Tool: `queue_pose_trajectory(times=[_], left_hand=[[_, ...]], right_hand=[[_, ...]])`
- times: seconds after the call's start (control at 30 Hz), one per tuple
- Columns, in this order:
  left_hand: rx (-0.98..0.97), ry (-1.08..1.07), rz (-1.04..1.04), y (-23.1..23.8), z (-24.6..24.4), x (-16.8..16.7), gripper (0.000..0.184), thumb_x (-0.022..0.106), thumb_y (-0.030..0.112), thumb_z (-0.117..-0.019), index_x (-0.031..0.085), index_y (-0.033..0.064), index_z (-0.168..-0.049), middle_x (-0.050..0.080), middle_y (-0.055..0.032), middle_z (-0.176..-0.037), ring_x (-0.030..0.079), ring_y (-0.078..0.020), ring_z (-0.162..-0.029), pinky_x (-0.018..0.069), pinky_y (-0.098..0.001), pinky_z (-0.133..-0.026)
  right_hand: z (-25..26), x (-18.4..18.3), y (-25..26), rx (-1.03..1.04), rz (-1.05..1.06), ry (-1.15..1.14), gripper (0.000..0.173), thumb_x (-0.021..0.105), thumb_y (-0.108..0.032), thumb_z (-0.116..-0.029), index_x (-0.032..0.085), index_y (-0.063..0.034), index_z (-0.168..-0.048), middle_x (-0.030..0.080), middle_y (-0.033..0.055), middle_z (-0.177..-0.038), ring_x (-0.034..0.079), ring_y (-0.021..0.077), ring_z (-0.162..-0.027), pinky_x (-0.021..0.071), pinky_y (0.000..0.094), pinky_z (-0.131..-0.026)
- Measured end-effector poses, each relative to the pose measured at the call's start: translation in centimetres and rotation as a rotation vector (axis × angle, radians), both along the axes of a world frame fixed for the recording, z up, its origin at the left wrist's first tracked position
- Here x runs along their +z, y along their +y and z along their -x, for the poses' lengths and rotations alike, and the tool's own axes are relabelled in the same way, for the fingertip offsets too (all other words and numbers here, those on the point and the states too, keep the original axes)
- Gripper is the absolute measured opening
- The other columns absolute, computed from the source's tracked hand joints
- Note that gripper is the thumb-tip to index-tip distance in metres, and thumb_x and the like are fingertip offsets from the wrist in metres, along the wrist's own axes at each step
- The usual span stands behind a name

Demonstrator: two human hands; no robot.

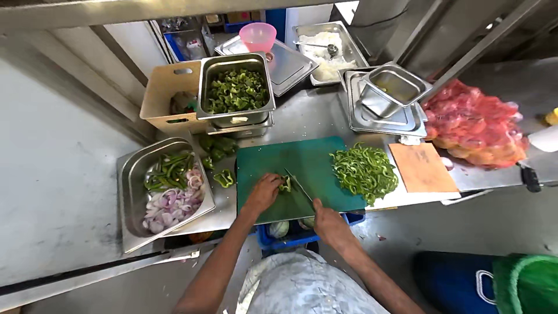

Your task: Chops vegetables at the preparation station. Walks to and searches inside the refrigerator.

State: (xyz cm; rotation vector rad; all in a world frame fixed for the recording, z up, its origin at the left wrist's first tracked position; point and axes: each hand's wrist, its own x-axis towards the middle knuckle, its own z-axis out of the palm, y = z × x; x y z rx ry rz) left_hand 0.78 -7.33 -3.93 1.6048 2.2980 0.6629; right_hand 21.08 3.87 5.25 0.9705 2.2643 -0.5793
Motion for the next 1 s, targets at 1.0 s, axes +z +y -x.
queue_pose_trajectory(times=[1.0], left_hand=[[-0.152,0.062,-0.173,-2.8,-0.7,-3.0,0.016,0.064,0.019,-0.1006,0.075,0.0094,-0.108,0.067,-0.0045,-0.131,0.055,-0.0211,-0.134,0.0452,-0.0382,-0.115]], right_hand=[[1.1,-3.3,0.8,0.009,0.004,0.091,0.048,0.052,-0.014,-0.1024,0.040,-0.0126,-0.149,0.068,0.0233,-0.116,0.068,0.0423,-0.110,0.0552,0.0590,-0.091]])
